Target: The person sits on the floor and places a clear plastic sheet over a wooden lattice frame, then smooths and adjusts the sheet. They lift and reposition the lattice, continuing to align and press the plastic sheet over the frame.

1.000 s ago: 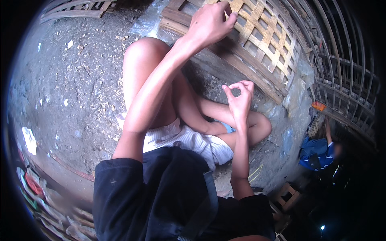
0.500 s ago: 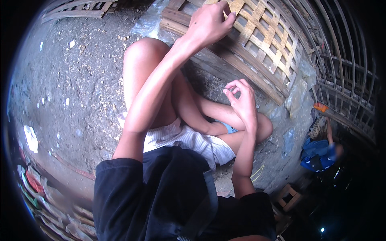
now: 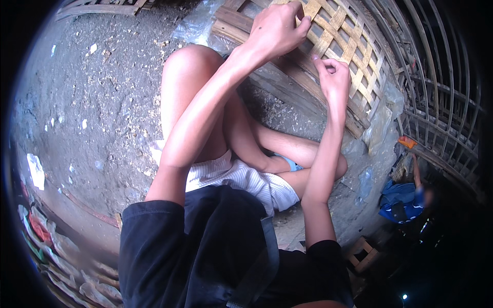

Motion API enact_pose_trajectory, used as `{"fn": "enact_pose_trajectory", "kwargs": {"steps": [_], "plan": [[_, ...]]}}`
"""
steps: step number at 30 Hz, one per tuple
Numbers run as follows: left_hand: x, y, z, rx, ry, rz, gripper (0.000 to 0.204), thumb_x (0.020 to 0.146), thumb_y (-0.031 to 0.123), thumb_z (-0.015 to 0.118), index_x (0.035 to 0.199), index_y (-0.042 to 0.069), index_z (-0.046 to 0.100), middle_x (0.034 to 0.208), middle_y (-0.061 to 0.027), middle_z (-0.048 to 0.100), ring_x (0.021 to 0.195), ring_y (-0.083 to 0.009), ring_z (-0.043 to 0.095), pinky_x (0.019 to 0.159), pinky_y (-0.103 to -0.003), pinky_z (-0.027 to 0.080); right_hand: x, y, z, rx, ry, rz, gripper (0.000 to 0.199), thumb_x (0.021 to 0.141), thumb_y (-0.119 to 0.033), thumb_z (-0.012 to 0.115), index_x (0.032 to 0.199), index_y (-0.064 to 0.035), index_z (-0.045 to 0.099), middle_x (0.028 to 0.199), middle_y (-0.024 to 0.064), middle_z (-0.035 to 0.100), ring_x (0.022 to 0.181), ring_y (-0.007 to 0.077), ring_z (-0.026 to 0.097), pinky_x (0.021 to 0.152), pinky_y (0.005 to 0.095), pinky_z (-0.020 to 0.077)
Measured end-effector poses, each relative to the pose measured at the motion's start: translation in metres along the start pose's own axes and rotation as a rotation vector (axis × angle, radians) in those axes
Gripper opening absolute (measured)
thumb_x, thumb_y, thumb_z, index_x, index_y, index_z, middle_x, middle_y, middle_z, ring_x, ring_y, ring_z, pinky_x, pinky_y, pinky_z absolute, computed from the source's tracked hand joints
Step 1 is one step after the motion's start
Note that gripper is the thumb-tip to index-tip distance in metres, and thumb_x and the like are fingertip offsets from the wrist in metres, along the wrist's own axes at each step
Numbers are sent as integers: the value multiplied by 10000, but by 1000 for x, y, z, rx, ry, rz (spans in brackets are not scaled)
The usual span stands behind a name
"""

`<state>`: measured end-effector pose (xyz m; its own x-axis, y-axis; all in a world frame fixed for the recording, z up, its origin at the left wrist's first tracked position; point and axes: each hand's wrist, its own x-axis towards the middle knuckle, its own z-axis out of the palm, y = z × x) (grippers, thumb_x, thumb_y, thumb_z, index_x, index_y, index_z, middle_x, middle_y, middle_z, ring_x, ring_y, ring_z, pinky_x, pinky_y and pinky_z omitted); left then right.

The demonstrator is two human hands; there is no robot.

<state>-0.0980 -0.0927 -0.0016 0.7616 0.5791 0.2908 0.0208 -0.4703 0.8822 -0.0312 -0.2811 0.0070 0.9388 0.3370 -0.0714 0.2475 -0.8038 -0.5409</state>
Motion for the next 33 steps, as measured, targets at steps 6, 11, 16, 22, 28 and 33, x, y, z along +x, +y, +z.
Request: {"fn": "enact_pose_trajectory", "kwargs": {"steps": [6,11,16,22,28,33], "plan": [[4,-3,3,1,-9,14,259,976,280,637,1004,23,644,918,-263,689,909,-434,684,814,-503,549,18,9,-2,255,-141,180,226,878,-200,839,905,19,790,694,-40,616,657,59,494,636,239,382],[1,1,-1,-24,-13,1,260,975,278,637,1013,21,636,970,-257,678,917,-438,677,818,-509,546,28,24,-6,283,-218,84,233,874,-183,813,919,44,788,617,-25,576,550,60,436,524,279,333],[1,-1,-4,-18,-3,-5,255,970,275,641,1012,24,628,1003,-249,664,916,-433,672,814,-509,547,37,24,-13,116,-297,33,189,911,-128,742,956,50,787,636,1,600,563,68,451,532,292,350],[1,0,-3,-10,-16,-5,243,969,270,644,990,28,629,997,-246,664,912,-432,671,807,-509,546,26,31,-14,137,-162,-70,215,956,-142,703,1013,53,773,807,54,654,693,115,548,652,300,447],[-1,0,-4,22,11,17,229,965,256,641,981,28,627,987,-252,660,901,-433,673,799,-515,547,-58,41,-33,328,9,0,218,983,-225,726,1021,-11,746,1158,79,554,1033,185,582,924,337,467],[-2,1,-3,36,-19,32,208,957,233,638,992,28,626,970,-259,659,879,-441,673,795,-517,548,-130,59,32,47,-11,-106,180,895,-125,800,868,1,675,1078,136,535,969,282,594,882,409,494]]}}
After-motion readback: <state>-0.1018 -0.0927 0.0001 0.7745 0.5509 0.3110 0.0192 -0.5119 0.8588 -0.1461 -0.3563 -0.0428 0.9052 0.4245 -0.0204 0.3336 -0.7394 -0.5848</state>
